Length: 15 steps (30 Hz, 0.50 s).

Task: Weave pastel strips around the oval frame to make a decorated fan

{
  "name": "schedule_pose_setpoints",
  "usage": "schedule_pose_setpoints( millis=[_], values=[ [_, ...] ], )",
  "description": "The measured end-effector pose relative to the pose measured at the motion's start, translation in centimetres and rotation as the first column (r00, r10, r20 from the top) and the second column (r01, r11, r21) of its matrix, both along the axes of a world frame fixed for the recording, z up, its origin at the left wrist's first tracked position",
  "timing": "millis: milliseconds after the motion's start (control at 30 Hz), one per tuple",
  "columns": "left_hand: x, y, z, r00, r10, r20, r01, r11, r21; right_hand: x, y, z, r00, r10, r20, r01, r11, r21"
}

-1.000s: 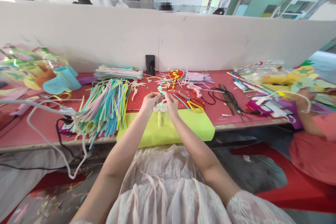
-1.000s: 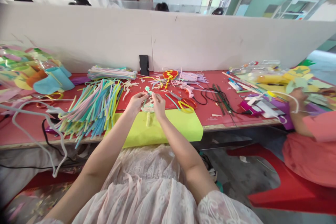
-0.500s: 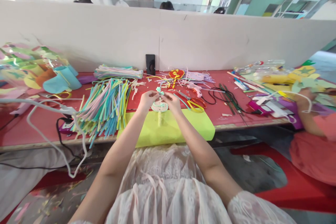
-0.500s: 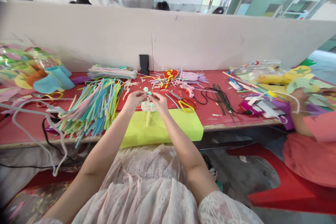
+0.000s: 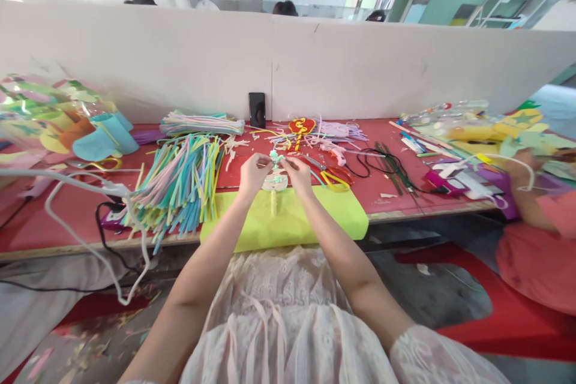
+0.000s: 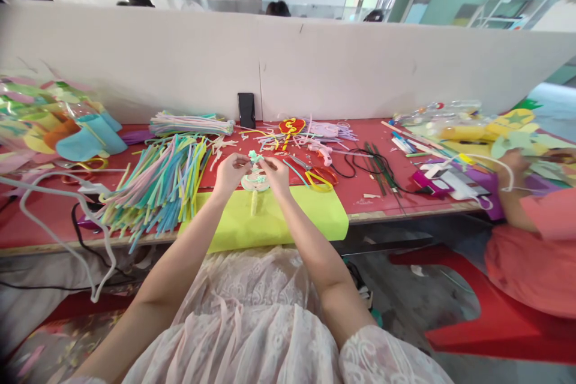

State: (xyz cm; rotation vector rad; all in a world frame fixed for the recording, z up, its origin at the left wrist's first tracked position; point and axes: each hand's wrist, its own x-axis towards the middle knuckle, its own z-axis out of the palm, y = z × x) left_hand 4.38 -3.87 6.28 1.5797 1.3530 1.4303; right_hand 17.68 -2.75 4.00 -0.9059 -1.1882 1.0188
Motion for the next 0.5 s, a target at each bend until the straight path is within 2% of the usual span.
schedule_pose_setpoints(
  millis=[67,133,233,300,400,500],
  values=[
    [-0.2,-0.7,0.6,0.988,0.002,-0.156,0.005,0.999,0.047,0.2,0.1,0.1,1.000,0.008,0.007,-0.008,1.000,0.006],
    [-0.5,-1.3,1.4,0.934,0.022,-0.356,0.032,0.989,0.147,0.6,0.2,0.3,0.999,0.044,0.022,-0.044,0.999,-0.002],
    [-1.5,-1.7,2.6,0.795,0.089,-0.601,0.139,0.936,0.323,1.4,0.3,0.7,0.985,0.165,0.054,-0.163,0.986,-0.038],
    [-2.2,-1.6,3.1,0.671,0.050,-0.739,0.294,0.898,0.327,1.9,0.4,1.0,0.962,0.259,0.086,-0.255,0.966,-0.051],
    [-2.9,-1.5,3.4,0.551,0.040,-0.834,0.426,0.845,0.322,2.4,0.2,1.2,0.937,0.325,0.127,-0.319,0.946,-0.063],
    [-3.1,-1.5,3.2,0.505,0.081,-0.859,0.476,0.804,0.356,2.4,-0.1,1.4,0.929,0.337,0.154,-0.330,0.942,-0.070]
  ],
)
